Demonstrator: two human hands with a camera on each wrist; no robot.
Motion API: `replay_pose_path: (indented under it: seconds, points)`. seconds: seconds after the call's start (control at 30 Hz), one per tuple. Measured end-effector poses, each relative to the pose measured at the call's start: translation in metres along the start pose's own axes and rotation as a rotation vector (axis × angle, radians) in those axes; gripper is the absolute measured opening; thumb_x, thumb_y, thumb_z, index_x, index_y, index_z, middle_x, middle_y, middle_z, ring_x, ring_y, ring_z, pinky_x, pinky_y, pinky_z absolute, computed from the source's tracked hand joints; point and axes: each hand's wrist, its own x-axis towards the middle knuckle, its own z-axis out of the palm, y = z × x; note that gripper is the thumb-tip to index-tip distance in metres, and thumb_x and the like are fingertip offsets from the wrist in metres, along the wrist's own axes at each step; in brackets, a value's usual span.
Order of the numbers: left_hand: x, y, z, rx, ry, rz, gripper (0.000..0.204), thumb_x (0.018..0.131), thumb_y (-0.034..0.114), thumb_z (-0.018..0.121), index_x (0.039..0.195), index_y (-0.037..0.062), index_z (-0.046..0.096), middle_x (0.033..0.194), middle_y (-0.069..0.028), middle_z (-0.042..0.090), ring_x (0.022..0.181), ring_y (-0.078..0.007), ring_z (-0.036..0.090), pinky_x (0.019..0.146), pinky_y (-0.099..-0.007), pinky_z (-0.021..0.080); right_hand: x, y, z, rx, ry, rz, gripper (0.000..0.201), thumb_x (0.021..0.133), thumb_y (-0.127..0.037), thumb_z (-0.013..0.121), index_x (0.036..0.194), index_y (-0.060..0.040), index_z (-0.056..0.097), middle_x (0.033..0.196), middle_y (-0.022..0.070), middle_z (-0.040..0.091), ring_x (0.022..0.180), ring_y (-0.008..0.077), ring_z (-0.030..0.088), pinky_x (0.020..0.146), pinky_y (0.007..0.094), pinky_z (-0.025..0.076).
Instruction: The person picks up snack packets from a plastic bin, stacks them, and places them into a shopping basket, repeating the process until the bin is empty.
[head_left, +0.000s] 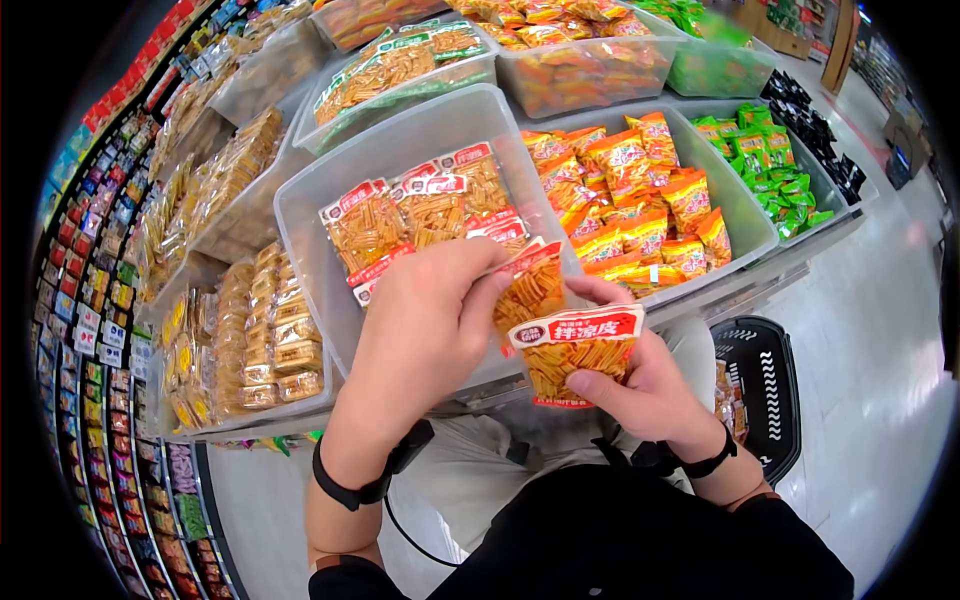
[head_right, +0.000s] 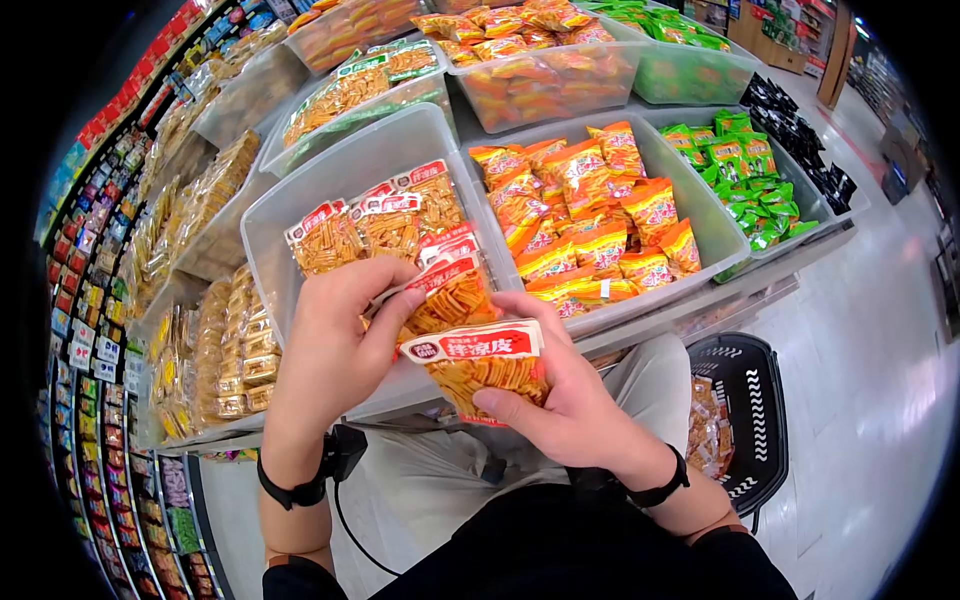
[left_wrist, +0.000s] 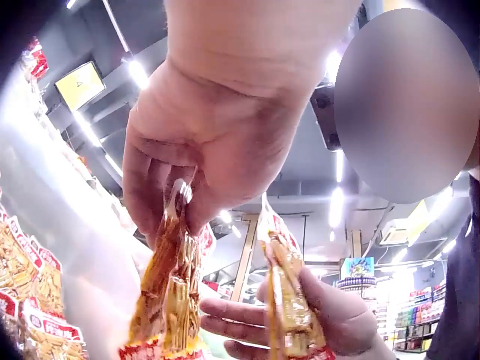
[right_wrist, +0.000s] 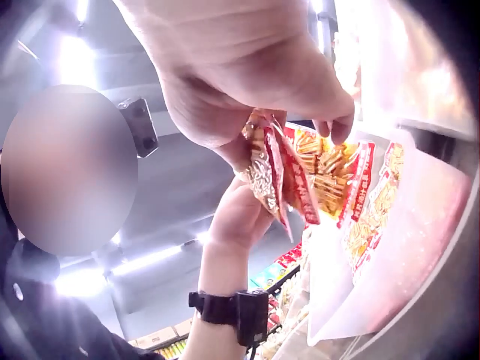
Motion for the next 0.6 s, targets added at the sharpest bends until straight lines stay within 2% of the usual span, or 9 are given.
replay_pose_path:
  seconds: [0.03, 0.1, 0.23, 0.33, 0.4, 0.43, 0.47, 0.53, 0.6]
  points:
    - [-0.003, 0.002, -0.005, -0.025, -0.030, 0.016, 0.007, 0.083, 0.005, 0.063, 0.086, -0.0013, 0.062, 0.074, -0.0158, 0.062, 0.070, -0.0285, 0.061, 0.061, -0.0356, 0.047, 0.001, 0.000, 0.003, -0.010, 0.011, -0.002, 0.046, 0.085, -0.012, 0.068, 0.127, -0.0038, 0.053, 0.142, 0.0197, 0.031, 0.138, 0.0291, 0.024, 0.109, 0.0385, 0.025]
    - [-0.009, 0.002, -0.014, -0.077, -0.094, 0.054, 0.009, 0.083, 0.000, 0.065, 0.091, -0.0029, 0.065, 0.075, -0.0089, 0.064, 0.068, -0.0123, 0.061, 0.062, -0.0252, 0.048, 0.004, -0.007, 0.008, 0.000, 0.041, 0.042, 0.046, 0.086, -0.010, 0.066, 0.129, -0.0032, 0.049, 0.139, 0.0186, 0.036, 0.135, 0.0269, 0.032, 0.108, 0.0379, 0.030]
    - [-0.022, 0.002, -0.011, -0.367, -0.038, -0.078, 0.007, 0.086, -0.001, 0.063, 0.091, -0.0043, 0.066, 0.080, -0.0050, 0.066, 0.074, -0.0086, 0.060, 0.066, -0.0232, 0.048, 0.006, -0.015, 0.025, 0.460, 0.118, 0.175, 0.050, 0.089, -0.007, 0.062, 0.134, -0.0012, 0.040, 0.134, 0.0144, 0.045, 0.124, 0.0213, 0.047, 0.102, 0.0358, 0.040]
    - [-0.032, 0.000, 0.001, -0.575, 0.084, -0.242, 0.009, 0.089, 0.003, 0.061, 0.091, -0.0045, 0.066, 0.079, -0.0022, 0.065, 0.073, -0.0064, 0.058, 0.064, -0.0229, 0.047, 0.010, -0.010, 0.029, 0.484, 0.083, 0.168, 0.052, 0.091, -0.007, 0.060, 0.136, 0.0003, 0.034, 0.128, 0.0110, 0.052, 0.115, 0.0170, 0.054, 0.096, 0.0337, 0.046]
    - [-0.040, -0.006, 0.013, -0.610, 0.182, -0.304, 0.013, 0.090, 0.008, 0.060, 0.091, -0.0034, 0.068, 0.072, -0.0002, 0.064, 0.067, -0.0035, 0.054, 0.058, -0.0230, 0.045, 0.013, -0.012, 0.025, 0.530, -0.030, 0.270, 0.042, 0.092, -0.009, 0.061, 0.129, 0.0008, 0.044, 0.119, 0.0088, 0.059, 0.110, 0.0158, 0.057, 0.094, 0.0328, 0.048]
    - [-0.043, -0.014, 0.012, -0.653, 0.125, -0.243, 0.024, 0.092, 0.012, 0.060, 0.109, -0.0047, 0.062, 0.094, -0.0067, 0.066, 0.083, -0.0091, 0.059, 0.072, -0.0247, 0.048, 0.013, -0.010, 0.026, 0.530, -0.044, 0.302, 0.039, 0.092, -0.010, 0.061, 0.127, 0.0008, 0.046, 0.116, 0.0078, 0.060, 0.108, 0.0155, 0.058, 0.093, 0.0324, 0.048]
    - [-0.045, -0.013, 0.017, -0.651, 0.246, -0.248, 0.033, 0.092, 0.015, 0.060, 0.117, -0.0060, 0.055, 0.105, -0.0107, 0.062, 0.094, -0.0134, 0.056, 0.080, -0.0279, 0.046, 0.014, -0.008, 0.026, 0.527, -0.061, 0.332, 0.036, 0.092, -0.010, 0.061, 0.125, 0.0007, 0.049, 0.113, 0.0067, 0.062, 0.106, 0.0152, 0.059, 0.092, 0.0319, 0.048]
    - [-0.053, -0.006, 0.028, -0.639, 0.492, -0.254, 0.054, 0.093, 0.021, 0.060, 0.133, -0.0084, 0.041, 0.128, -0.0185, 0.052, 0.115, -0.0222, 0.052, 0.096, -0.0343, 0.042, 0.019, -0.005, 0.037, 0.215, 0.173, 0.177, 0.035, 0.090, -0.011, 0.063, 0.122, 0.0000, 0.053, 0.107, 0.0101, 0.065, 0.099, 0.0207, 0.063, 0.085, 0.0306, 0.050]
    - [-0.068, -0.018, 0.040, -0.285, 0.183, -0.017, 0.096, 0.086, 0.034, 0.067, 0.144, -0.0132, 0.006, 0.149, -0.0303, 0.016, 0.141, -0.0358, 0.016, 0.114, -0.0427, 0.017, 0.025, 0.002, 0.045, -0.243, 0.346, 0.008, 0.038, 0.088, -0.011, 0.064, 0.122, 0.0001, 0.052, 0.108, 0.0146, 0.063, 0.098, 0.0262, 0.064, 0.081, 0.0319, 0.050]
